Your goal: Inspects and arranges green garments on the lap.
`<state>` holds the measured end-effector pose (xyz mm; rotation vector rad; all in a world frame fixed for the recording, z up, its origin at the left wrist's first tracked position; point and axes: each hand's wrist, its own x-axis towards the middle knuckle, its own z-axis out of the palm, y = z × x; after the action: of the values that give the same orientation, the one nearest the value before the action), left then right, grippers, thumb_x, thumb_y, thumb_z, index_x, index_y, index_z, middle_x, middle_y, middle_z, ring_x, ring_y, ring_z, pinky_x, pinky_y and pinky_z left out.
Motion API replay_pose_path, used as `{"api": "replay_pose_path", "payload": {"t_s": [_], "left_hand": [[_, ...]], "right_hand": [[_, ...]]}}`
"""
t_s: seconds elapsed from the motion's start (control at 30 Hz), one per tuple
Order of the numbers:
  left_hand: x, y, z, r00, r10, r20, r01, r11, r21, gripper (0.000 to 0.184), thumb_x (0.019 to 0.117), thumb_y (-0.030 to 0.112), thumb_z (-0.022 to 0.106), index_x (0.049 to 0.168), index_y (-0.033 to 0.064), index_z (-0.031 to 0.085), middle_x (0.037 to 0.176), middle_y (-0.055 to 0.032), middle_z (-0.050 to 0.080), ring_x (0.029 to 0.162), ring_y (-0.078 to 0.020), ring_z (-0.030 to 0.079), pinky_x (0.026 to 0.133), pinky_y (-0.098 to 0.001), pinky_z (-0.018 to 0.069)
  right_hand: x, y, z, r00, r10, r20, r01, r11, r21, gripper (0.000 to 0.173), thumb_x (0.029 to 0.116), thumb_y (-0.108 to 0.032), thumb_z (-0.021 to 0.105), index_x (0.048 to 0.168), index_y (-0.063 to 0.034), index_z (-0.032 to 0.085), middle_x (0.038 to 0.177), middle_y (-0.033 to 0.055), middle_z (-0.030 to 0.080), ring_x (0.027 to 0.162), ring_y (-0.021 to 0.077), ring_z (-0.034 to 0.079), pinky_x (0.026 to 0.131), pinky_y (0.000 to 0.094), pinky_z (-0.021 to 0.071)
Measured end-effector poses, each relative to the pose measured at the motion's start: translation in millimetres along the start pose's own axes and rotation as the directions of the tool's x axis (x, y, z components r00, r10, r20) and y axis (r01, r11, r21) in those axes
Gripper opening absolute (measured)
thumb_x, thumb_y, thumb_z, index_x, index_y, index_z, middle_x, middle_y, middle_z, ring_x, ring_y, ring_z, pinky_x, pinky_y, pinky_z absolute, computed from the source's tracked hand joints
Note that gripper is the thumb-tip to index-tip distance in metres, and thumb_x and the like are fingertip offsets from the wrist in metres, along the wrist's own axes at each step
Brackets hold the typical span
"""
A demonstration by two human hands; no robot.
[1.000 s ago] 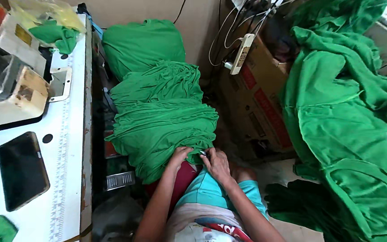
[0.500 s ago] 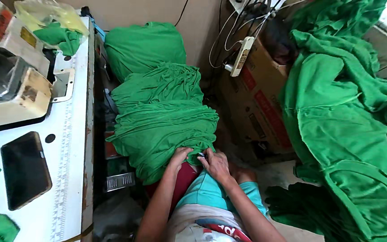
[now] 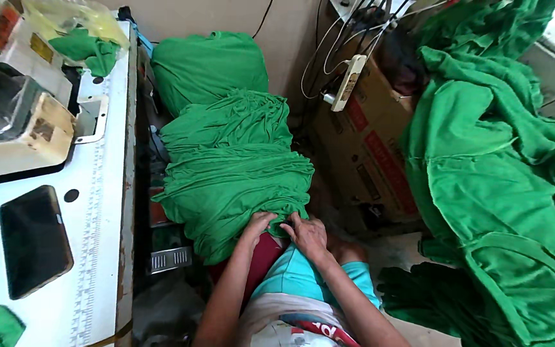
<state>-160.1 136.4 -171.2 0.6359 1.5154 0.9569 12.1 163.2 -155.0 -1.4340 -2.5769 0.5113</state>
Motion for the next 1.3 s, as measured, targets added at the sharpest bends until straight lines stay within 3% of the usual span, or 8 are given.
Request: {"api": "replay_pose_path", "payload": {"t_s": [0.17, 0.27, 0.5, 0.63, 0.9, 1.1, 1.23, 1.3], "left_hand": [[0, -2, -2, 1.0, 0.026, 0.013, -0.026, 1.0, -0.017, 0.022, 0.1028, 0.014, 0.057, 0.102, -0.0047, 0.068, 0.092, -0.0053, 0.063, 0.076, -0.0076, 0.054, 0.073, -0.0268, 0.0474], [1, -3, -2, 0.999, 0.028, 0.02, -0.028, 0.999, -0.026, 0.022, 0.1031, 0.014, 0.057, 0.102, -0.0046, 0.068, 0.092, -0.0053, 0.063, 0.076, -0.0076, 0.054, 0.073, -0.0266, 0.0473], [2, -5, -2, 0.999, 0.04, 0.024, -0.04, 0.999, -0.019, 0.022, 0.103, 0.014, 0.057, 0.101, -0.0046, 0.068, 0.092, -0.0054, 0.063, 0.077, -0.0082, 0.054, 0.073, -0.0271, 0.0471], [2, -6, -2, 0.999, 0.043, 0.029, -0.042, 0.999, -0.018, 0.021, 0.1029, 0.013, 0.057, 0.1, -0.0042, 0.068, 0.091, -0.0045, 0.063, 0.076, -0.0071, 0.054, 0.073, -0.0264, 0.047], [2, -7, -2, 0.999, 0.047, 0.028, -0.047, 0.999, -0.01, 0.022, 0.1031, 0.014, 0.057, 0.1, -0.0044, 0.068, 0.091, -0.0047, 0.063, 0.075, -0.0074, 0.053, 0.073, -0.0266, 0.0469], [-1, -6, -2, 0.998, 0.052, 0.028, -0.053, 0.998, 0.023, 0.025, 0.1033, 0.016, 0.056, 0.105, -0.0053, 0.069, 0.097, -0.0074, 0.065, 0.079, -0.0086, 0.055, 0.075, -0.0281, 0.048], [0, -6, -2, 0.999, 0.048, 0.017, -0.048, 0.999, 0.007, 0.024, 0.1032, 0.016, 0.056, 0.101, -0.0047, 0.069, 0.092, -0.0057, 0.064, 0.077, -0.008, 0.053, 0.075, -0.028, 0.0472], [0, -5, -2, 0.999, 0.043, 0.019, -0.044, 0.999, 0.007, 0.023, 0.1031, 0.015, 0.057, 0.101, -0.0047, 0.069, 0.091, -0.0054, 0.063, 0.076, -0.0078, 0.053, 0.074, -0.0273, 0.047]], "right_hand": [[-1, 6, 12, 0.991, -0.026, -0.13, 0.023, 0.999, -0.022, 0.042, 0.1031, -0.043, 0.056, 0.105, -0.0035, 0.07, 0.079, 0.0157, 0.073, 0.075, 0.0364, 0.073, 0.073, 0.0565, 0.056], [-1, 9, 12, 0.994, 0.02, -0.106, -0.017, 0.999, 0.034, 0.044, 0.1026, -0.044, 0.057, 0.109, -0.0021, 0.07, 0.083, 0.0168, 0.074, 0.08, 0.0378, 0.073, 0.081, 0.0582, 0.0552], [4, 2, 1, 0.999, 0.031, 0.012, -0.031, 0.999, -0.011, 0.048, 0.1047, -0.048, 0.051, 0.114, -0.0038, 0.068, 0.085, 0.0168, 0.074, 0.081, 0.0386, 0.074, 0.077, 0.0583, 0.055], [3, 3, 4, 0.999, 0.007, -0.031, -0.007, 1.0, -0.003, 0.043, 0.1046, -0.043, 0.054, 0.11, -0.0033, 0.069, 0.081, 0.0166, 0.073, 0.077, 0.0375, 0.073, 0.072, 0.0563, 0.0556], [5, -1, 0, 1.0, 0.02, 0.017, -0.02, 0.999, -0.043, 0.047, 0.1042, -0.047, 0.052, 0.114, -0.004, 0.068, 0.085, 0.0168, 0.074, 0.08, 0.0383, 0.074, 0.074, 0.0582, 0.0548], [3, 4, 9, 0.991, -0.057, -0.123, 0.052, 0.998, -0.042, 0.044, 0.103, -0.044, 0.056, 0.106, -0.0032, 0.071, 0.078, 0.0164, 0.073, 0.073, 0.0374, 0.073, 0.067, 0.0575, 0.0561], [3, 6, 3, 0.996, 0.071, -0.048, -0.063, 0.984, 0.166, 0.059, 0.093, -0.057, 0.066, 0.12, -0.0046, 0.067, 0.085, 0.0159, 0.073, 0.077, 0.0373, 0.072, 0.073, 0.0597, 0.055], [7, 0, -4, 0.994, 0.105, 0.037, -0.11, 0.975, 0.192, 0.05, 0.0971, -0.049, 0.065, 0.129, -0.0111, 0.067, 0.1, 0.0148, 0.076, 0.088, 0.0373, 0.073, 0.08, 0.0606, 0.0547]]}}
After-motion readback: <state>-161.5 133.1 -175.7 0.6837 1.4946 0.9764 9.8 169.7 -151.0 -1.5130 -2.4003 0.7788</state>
